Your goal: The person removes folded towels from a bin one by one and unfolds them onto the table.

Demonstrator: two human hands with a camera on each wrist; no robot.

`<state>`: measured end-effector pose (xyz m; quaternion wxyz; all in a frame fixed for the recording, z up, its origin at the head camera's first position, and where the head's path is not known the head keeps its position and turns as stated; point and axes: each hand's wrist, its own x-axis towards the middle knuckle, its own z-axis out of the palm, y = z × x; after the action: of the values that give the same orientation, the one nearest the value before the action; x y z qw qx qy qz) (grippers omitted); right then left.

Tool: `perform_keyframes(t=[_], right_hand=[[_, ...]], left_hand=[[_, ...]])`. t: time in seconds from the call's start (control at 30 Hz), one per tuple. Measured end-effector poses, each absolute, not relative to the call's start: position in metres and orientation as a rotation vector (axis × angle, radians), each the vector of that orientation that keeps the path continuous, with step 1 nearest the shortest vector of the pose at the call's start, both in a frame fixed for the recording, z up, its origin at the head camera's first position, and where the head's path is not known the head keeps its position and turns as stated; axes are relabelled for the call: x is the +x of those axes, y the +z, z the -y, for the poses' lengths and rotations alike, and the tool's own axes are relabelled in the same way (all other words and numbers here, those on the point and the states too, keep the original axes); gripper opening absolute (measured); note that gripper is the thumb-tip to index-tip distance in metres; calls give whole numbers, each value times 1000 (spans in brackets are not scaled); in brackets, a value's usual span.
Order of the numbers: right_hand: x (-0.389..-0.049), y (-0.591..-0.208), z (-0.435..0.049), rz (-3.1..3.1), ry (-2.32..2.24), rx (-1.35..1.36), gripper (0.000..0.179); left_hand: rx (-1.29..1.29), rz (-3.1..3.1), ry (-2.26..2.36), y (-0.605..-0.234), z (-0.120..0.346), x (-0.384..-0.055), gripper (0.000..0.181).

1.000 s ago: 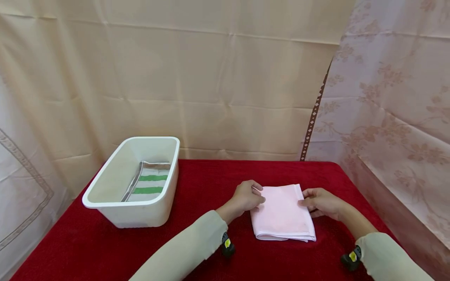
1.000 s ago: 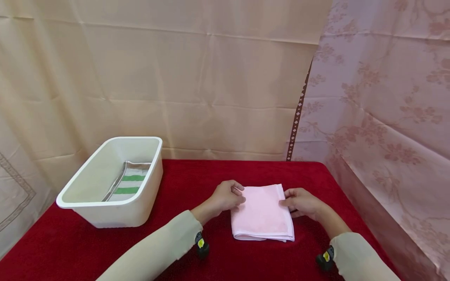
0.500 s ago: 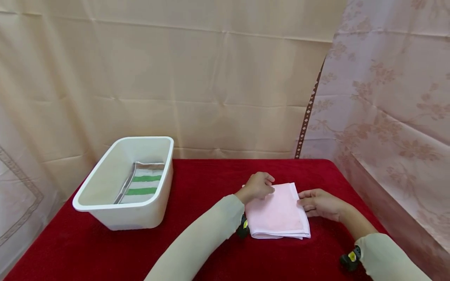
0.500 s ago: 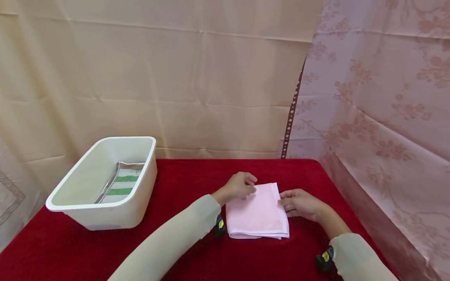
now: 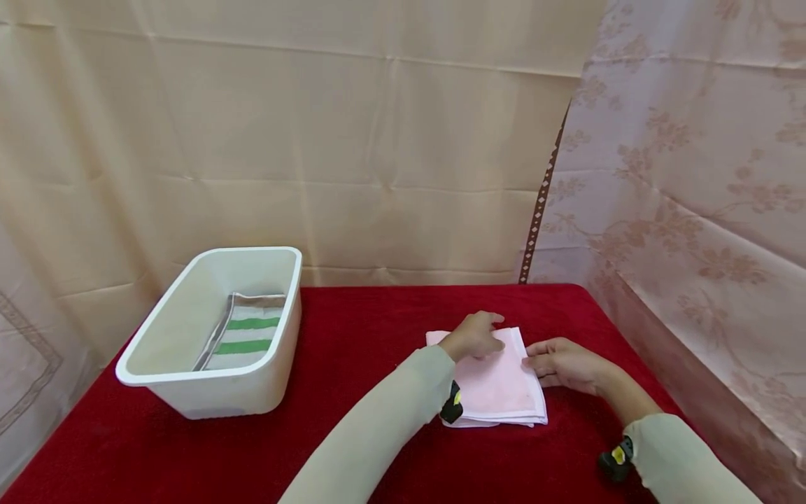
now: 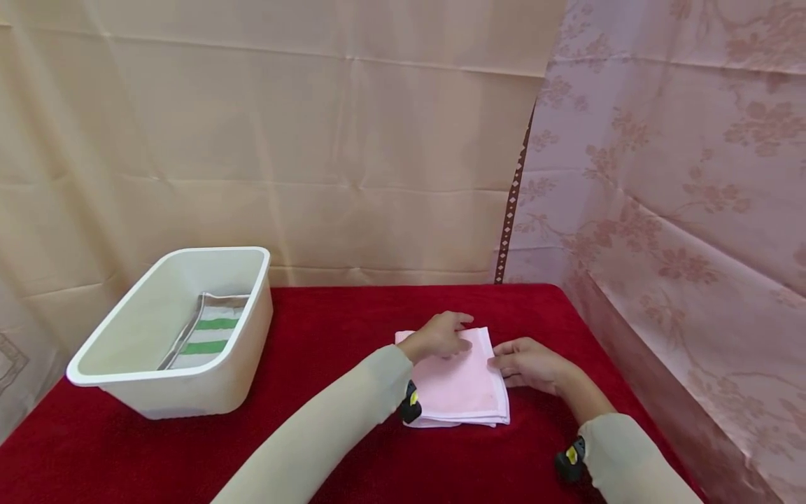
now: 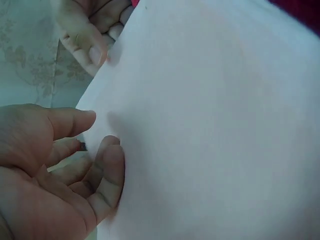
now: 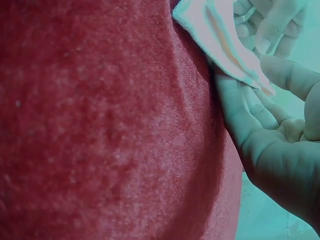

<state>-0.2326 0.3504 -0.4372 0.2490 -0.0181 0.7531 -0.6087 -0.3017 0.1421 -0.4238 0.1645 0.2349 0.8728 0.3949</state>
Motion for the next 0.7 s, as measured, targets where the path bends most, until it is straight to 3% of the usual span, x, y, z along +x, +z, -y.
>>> perform_keyframes(t=[0.2, 0.33, 0.5, 0.7], right_hand=[[-234, -437, -353, -1997, -1671, -76, 26], [-236, -438, -359, -1945, -1685, -92, 45], [-238, -440, -360, -1939, -1690, -35, 67], [-243, -440, -357, -1933, -1713, 35, 55]], left_hand=[[783, -2565, 1068, -425, -142, -302, 26], [864, -2569, 1074, -429, -139, -304, 7], [922, -2549, 1064, -431, -133, -304, 4], [1008, -2486, 1143, -429, -123, -303, 11]])
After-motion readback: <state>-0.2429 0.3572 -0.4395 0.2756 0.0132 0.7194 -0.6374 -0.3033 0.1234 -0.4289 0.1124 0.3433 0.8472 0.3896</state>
